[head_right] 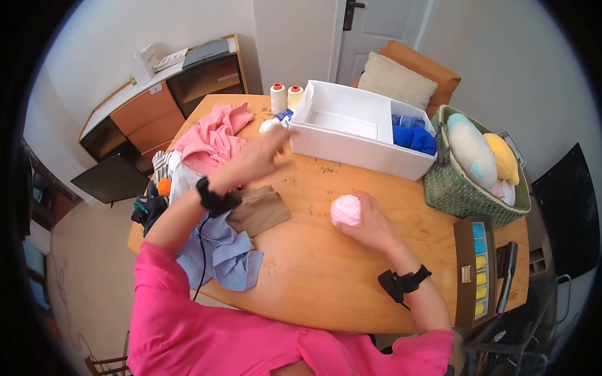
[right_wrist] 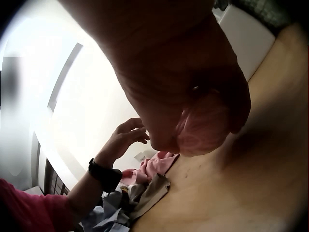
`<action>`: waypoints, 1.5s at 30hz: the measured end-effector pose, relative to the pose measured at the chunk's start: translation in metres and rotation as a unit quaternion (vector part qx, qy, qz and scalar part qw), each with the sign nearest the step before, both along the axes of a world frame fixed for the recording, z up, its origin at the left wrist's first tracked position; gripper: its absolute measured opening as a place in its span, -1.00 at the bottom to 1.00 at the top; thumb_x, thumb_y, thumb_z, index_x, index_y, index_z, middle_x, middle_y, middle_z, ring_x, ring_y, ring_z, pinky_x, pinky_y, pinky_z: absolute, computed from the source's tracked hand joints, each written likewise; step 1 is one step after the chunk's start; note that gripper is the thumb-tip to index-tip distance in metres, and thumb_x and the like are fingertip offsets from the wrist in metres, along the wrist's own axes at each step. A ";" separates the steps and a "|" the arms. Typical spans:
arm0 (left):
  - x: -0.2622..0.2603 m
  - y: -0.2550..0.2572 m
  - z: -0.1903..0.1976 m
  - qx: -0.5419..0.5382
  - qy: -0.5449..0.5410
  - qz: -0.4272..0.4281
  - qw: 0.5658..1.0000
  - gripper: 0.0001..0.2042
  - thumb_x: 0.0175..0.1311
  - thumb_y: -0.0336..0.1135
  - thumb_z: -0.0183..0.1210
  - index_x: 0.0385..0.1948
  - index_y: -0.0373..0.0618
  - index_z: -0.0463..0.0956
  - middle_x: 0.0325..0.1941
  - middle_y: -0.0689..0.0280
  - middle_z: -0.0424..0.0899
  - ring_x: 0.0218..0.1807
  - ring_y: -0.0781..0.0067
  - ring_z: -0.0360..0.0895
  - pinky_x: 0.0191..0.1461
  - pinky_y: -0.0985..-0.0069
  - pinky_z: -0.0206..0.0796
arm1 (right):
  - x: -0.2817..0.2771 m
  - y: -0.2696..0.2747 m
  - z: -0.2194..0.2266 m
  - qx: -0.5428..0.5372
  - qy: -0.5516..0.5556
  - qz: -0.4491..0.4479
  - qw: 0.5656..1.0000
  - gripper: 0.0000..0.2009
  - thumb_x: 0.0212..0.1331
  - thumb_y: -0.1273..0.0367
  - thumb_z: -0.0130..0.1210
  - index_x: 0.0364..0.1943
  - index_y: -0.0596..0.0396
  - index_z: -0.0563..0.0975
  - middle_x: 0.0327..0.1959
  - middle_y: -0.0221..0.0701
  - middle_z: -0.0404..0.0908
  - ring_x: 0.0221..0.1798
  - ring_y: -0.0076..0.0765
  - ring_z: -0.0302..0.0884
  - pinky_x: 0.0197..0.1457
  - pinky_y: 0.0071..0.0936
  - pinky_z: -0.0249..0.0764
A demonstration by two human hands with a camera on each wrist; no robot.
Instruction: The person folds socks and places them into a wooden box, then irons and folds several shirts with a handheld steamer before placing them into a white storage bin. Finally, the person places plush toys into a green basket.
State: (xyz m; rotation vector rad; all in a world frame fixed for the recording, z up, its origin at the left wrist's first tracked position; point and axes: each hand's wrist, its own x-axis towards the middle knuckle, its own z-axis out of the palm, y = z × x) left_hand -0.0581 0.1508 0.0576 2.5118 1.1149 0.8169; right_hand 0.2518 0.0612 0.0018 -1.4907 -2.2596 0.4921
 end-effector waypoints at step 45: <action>-0.075 0.194 -0.084 -0.162 -0.123 0.311 0.928 -0.30 0.22 -0.07 0.23 0.25 -0.41 0.20 -0.05 -0.18 0.59 -0.34 0.07 0.69 -0.41 0.41 0.55 | 0.065 -0.014 0.014 -0.208 -0.282 -0.124 0.928 0.01 -0.06 -0.13 0.31 0.48 -0.12 0.05 0.51 0.00 -0.08 0.46 0.43 -0.04 0.34 0.23 0.23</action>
